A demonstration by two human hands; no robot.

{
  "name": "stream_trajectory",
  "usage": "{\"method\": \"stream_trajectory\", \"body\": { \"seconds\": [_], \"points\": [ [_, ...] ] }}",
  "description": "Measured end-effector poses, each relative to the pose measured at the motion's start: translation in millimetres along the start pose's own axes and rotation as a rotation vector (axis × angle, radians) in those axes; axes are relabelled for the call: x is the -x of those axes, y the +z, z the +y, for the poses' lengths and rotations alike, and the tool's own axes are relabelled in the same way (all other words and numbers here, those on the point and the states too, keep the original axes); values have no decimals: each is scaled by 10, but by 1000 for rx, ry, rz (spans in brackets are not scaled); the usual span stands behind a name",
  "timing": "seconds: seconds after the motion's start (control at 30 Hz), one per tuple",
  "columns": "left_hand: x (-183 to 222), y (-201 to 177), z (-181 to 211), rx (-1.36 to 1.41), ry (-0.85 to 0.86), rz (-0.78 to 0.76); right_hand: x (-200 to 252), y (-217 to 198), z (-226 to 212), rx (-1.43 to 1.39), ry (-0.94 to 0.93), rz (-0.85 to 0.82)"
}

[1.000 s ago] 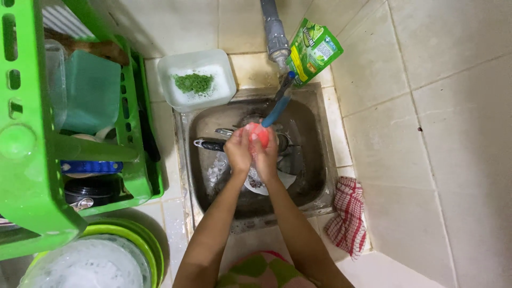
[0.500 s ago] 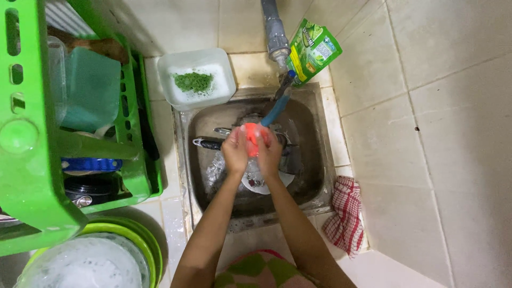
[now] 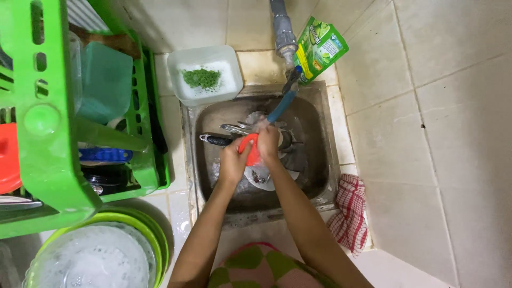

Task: Wash kitchen utensils and dishes by hand in a sink.

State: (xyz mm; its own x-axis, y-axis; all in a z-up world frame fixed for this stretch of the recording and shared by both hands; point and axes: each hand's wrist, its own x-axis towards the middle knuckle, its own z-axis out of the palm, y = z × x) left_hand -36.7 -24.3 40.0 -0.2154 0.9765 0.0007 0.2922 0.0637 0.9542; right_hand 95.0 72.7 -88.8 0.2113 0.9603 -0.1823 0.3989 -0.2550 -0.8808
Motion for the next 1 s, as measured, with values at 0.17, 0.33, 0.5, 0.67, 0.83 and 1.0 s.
{"method": "stream_trajectory", "body": {
  "seconds": [0.17,0.33,0.5,0.67,0.83,1.0],
  "points": [
    [76,-118,-64,90,39,55,-458,153,1182,-363,87,-395],
    [169,-308,-236,508,-83,9,487,-831,-121,124,-341,-690],
    [424,-286,-301,291,106,136,1282,-1089,-1355,-489,204,-786],
    [906,-613,-146,202,-149,85,1626,-1115,-1987,236,-446,-316],
    [1507,-835,-488,357,-152,37,2292,-1018,-3542,339,-1144,18],
    [1740,-1172,-195,273,-194,-134,2770,-317,-4541,296,-1493,-218]
  ]
}}
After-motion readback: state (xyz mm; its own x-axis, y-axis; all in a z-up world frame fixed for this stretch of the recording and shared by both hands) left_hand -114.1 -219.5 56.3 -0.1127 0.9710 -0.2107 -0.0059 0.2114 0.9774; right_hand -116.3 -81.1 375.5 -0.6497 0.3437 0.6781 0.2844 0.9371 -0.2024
